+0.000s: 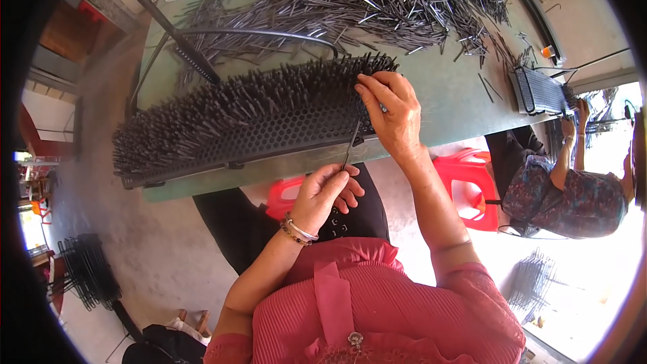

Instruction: Manually inserting bundles of metal wire bristles into the holes of a brush frame.

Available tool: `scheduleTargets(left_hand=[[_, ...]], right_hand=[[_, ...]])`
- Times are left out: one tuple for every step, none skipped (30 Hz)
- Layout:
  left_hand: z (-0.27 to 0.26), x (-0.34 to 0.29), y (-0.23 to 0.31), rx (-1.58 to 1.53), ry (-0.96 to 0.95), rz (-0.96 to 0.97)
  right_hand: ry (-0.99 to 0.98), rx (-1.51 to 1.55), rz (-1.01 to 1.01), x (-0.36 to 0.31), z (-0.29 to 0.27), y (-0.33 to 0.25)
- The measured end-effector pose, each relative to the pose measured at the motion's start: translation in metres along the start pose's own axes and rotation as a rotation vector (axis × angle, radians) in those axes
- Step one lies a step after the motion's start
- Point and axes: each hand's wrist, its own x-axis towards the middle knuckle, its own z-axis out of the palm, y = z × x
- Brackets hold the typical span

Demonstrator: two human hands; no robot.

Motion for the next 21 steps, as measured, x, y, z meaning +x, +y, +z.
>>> scheduleTargets(left_hand=[[0.0, 0.0, 0.0, -0.007, 0.003, -0.002], [0.001, 0.001, 0.0, -0.014, 0.006, -0.003], [0.002, 0.001, 0.002, -0.012, 0.005, -0.001], [0.004, 0.001, 0.004, -0.01, 0.026, 0.001], [0.005, 0.001, 0.006, -0.007, 0.046, 0.004], [0.004, 0.002, 0.006, -0.005, 0.042, 0.009], [0.004, 0.003, 0.004, 0.02, 0.043, 0.045], [0.004, 0.005, 0.003, 0.045, 0.044, 0.081], [0.006, 0.006, 0.002, 0.049, 0.036, 0.085], [0.009, 0.007, 0.001, 0.096, 0.049, 0.119], [0.011, 0.009, 0.001, 0.143, 0.063, 0.153], [0.012, 0.011, 0.001, 0.163, 0.063, 0.143], [0.013, 0.011, 0.002, 0.169, 0.057, 0.148], [0.016, 0.011, 0.003, 0.228, 0.104, 0.186], [0.019, 0.009, 0.004, 0.287, 0.15, 0.221], [0.021, 0.007, 0.003, 0.352, 0.218, 0.295], [0.02, 0.007, 0.007, 0.584, 0.289, 0.446], [0.018, 0.006, 0.012, 0.814, 0.356, 0.596], [0.015, 0.004, 0.02, 0.992, 0.392, 0.664], [0.006, 0.007, 0.023, 1.18, 0.437, 0.869], [0.0, 0.006, 0.03, 1.255, 0.438, 0.935]], right_hand=[[-0.003, -0.013, -0.014, 0.0, -0.002, 0.001], [-0.006, -0.026, -0.029, 0.001, -0.004, 0.001], [-0.004, -0.026, -0.03, 0.0, -0.006, -0.003], [0.006, 0.097, 0.104, -0.001, -0.01, -0.009], [0.017, 0.219, 0.237, -0.002, -0.015, -0.017], [-0.084, 0.321, 0.35, -0.001, -0.025, -0.022], [-0.15, 0.511, 0.483, -0.008, -0.027, -0.024], [-0.216, 0.702, 0.614, -0.015, -0.029, -0.026], [-0.293, 0.726, 0.637, -0.019, -0.033, -0.029], [-0.324, 0.653, 0.628, -0.021, -0.036, -0.031], [-0.354, 0.579, 0.619, -0.022, -0.04, -0.032], [-0.365, 0.637, 0.674, -0.02, -0.043, -0.032], [-0.291, 0.669, 0.665, -0.021, -0.042, -0.027], [-0.217, 0.702, 0.655, -0.021, -0.04, -0.022], [-0.104, 0.717, 0.66, -0.015, -0.041, -0.02], [-0.051, 0.624, 0.574, -0.008, -0.042, -0.015], [0.001, 0.532, 0.49, -0.001, -0.042, -0.01], [0.028, 0.499, 0.442, 0.003, -0.039, -0.004], [0.033, 0.499, 0.444, 0.005, -0.036, -0.001], [0.029, 0.431, 0.377, 0.007, -0.033, 0.001], [0.023, 0.366, 0.308, 0.009, -0.03, 0.002]])
